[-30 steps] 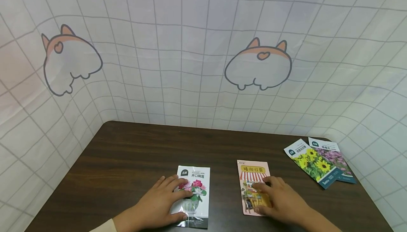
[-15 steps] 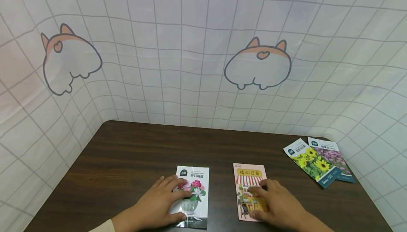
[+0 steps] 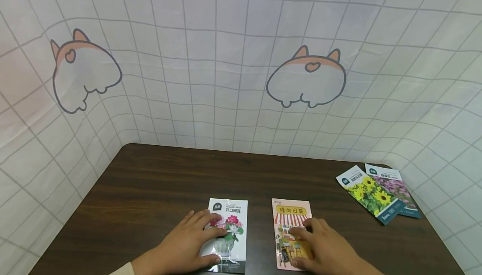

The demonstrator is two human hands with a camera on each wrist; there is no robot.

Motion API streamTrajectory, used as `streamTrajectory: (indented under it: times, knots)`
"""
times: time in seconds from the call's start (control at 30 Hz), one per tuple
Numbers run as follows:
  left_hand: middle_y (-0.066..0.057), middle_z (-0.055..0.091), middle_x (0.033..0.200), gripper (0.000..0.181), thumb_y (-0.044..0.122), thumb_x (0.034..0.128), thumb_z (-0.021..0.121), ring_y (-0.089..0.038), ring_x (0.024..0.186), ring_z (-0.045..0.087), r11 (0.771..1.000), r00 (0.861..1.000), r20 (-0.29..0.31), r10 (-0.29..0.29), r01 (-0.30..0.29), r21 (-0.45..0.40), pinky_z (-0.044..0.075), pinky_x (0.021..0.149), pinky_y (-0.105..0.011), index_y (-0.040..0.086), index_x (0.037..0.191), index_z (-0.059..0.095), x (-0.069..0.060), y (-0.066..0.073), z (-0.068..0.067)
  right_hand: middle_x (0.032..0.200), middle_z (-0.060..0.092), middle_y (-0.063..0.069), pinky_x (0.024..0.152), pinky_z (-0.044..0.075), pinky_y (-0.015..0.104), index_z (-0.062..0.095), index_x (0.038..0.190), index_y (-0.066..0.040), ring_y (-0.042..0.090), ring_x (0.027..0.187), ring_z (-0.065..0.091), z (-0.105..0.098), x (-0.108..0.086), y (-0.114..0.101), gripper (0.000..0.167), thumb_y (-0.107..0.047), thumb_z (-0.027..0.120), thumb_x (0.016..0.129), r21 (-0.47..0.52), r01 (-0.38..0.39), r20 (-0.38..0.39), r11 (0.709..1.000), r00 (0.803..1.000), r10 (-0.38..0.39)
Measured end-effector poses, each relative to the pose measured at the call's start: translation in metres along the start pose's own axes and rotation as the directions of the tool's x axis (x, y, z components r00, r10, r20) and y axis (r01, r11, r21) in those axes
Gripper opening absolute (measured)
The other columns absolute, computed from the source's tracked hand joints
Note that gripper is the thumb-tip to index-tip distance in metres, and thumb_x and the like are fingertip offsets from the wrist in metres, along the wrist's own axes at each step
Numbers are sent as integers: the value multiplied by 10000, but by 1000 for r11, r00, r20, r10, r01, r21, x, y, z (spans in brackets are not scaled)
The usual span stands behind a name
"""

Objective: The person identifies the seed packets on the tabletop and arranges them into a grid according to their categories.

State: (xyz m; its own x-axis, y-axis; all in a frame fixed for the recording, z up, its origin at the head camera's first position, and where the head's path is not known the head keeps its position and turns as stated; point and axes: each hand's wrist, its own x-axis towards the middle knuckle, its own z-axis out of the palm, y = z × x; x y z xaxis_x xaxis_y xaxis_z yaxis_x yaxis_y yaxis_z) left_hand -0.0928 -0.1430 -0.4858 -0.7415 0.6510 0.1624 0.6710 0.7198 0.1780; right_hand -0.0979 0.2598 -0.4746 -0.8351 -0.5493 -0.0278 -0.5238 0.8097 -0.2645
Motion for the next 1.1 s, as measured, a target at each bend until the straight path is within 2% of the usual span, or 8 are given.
streamTrajectory:
  times: [0.13, 0.37, 0.7, 0.93, 1.1]
  knots:
    - [2, 517, 1469, 560, 698, 915, 600, -347, 1371, 466, 1000, 1000, -3, 3, -3, 4, 368, 1072, -675, 368, 1365, 627, 0, 0, 0, 1236, 524, 44, 658, 503, 376, 612, 1389, -323, 213, 1039, 516, 1, 0, -4, 708, -785, 585, 853, -2, 14, 1, 1000, 1000, -14]
    - [1, 515, 1471, 572, 714, 919, 577, -350, 1373, 462, 1000, 1000, 4, 4, -4, 3, 366, 1072, -677, 364, 1368, 628, -1, 0, -1, 1240, 530, 34, 748, 518, 468, 618, 1381, -352, 223, 1050, 522, 3, -1, -7, 660, -773, 572, 873, -23, 59, -20, 998, 998, -60]
    - [0, 518, 1464, 580, 718, 914, 580, -334, 1370, 462, 1000, 1000, 18, -4, 4, -14, 358, 1078, -678, 363, 1369, 633, -2, 0, -4, 1241, 537, 38, 780, 510, 509, 599, 1418, -370, 205, 1009, 515, 3, -2, -11, 658, -765, 552, 894, -17, 73, -10, 997, 997, -73]
    - [-3, 527, 1454, 573, 710, 909, 596, -330, 1360, 470, 1000, 1000, 13, 1, -1, -10, 372, 1065, -682, 361, 1361, 639, -3, 0, -4, 1221, 555, 24, 775, 516, 488, 622, 1396, -374, 186, 994, 525, 7, -4, -14, 614, -737, 576, 903, -57, 95, -53, 994, 994, -98]
    - [-2, 521, 1461, 580, 720, 910, 582, -337, 1363, 467, 1000, 1000, 25, 0, 0, -8, 373, 1068, -677, 364, 1366, 634, -4, 0, -4, 1213, 554, 8, 774, 525, 492, 615, 1397, -398, 175, 989, 519, 8, -5, -17, 576, -721, 559, 924, -54, 94, -51, 994, 994, -97]
